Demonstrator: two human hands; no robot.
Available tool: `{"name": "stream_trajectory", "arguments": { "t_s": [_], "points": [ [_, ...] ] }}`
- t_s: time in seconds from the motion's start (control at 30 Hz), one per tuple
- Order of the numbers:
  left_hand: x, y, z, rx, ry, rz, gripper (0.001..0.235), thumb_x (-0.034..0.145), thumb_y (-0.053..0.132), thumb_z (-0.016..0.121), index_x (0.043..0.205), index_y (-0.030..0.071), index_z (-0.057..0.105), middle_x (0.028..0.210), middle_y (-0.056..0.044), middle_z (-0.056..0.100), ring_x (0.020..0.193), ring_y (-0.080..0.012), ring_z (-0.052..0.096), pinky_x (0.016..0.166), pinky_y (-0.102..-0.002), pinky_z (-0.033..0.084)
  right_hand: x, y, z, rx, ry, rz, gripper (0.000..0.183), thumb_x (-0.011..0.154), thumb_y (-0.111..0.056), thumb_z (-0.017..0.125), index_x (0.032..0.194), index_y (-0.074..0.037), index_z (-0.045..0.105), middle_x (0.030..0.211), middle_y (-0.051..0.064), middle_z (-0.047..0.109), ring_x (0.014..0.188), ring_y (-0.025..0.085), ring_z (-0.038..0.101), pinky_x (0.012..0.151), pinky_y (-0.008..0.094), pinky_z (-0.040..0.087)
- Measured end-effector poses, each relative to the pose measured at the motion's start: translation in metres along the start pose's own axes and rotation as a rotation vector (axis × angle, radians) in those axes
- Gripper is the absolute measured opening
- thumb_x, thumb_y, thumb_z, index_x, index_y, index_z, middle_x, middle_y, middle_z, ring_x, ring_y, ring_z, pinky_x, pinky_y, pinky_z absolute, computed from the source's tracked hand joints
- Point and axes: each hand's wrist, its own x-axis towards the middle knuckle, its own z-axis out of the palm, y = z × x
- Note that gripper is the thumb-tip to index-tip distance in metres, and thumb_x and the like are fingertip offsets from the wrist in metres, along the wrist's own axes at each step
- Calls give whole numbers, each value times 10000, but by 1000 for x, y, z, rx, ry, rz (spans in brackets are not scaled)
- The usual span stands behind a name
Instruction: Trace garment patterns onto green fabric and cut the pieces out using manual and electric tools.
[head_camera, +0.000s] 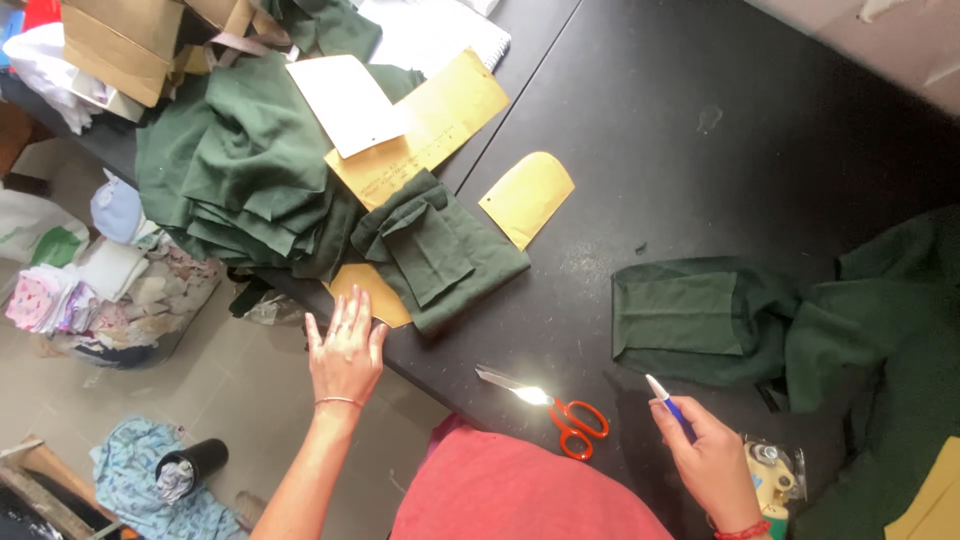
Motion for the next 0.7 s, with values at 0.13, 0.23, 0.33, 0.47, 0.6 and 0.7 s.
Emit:
{"name": "stream_trajectory", "arguments": {
  "t_s": [0.13,0.23,0.33,0.47,0.6,0.7],
  "points": [
    [1,2,-2,23,-33,0,513,795,356,486,1247,117,449,1313,1,434,1212,-136,401,1012,-548,184,3,-1,1,4,-9,7,182,790,-307,549,799,-164,662,558,-41,555,538,85,475,586,206,384],
    [6,9,-7,-37,-27,25,547,744,413,547,1187,97,489,1248,-71,484,1206,-209,399,1000,-544,216,6,-8,0,-5,-13,-11,188,786,-301,549,861,-177,669,585,-36,589,550,82,512,593,204,390],
    [3,16,-10,80,80,165,475,796,393,533,1167,97,509,1240,-16,498,1162,-143,452,997,-467,296,5,-18,-1,0,-51,48,203,790,-310,540,845,-172,678,595,-41,588,579,91,519,614,206,390],
    [-16,29,-22,70,63,77,569,778,475,514,1203,98,487,1241,-31,501,1157,-121,458,1024,-458,246,2,-11,1,7,-17,-63,167,786,-286,548,806,-160,657,564,-38,553,541,91,481,591,211,382],
    [-37,33,-24,280,-35,38,668,724,570,499,1268,192,416,1297,95,446,1179,-64,434,1047,-542,15,5,-1,5,39,-9,-118,171,787,-275,545,815,-153,661,558,-31,547,526,85,474,576,213,386],
    [-48,29,-20,199,42,88,589,723,538,525,1215,219,475,1187,127,524,1138,-72,470,1030,-567,-26,0,-4,3,43,-19,-69,174,789,-284,549,788,-145,655,554,-25,537,538,90,469,579,217,376]
  ]
}}
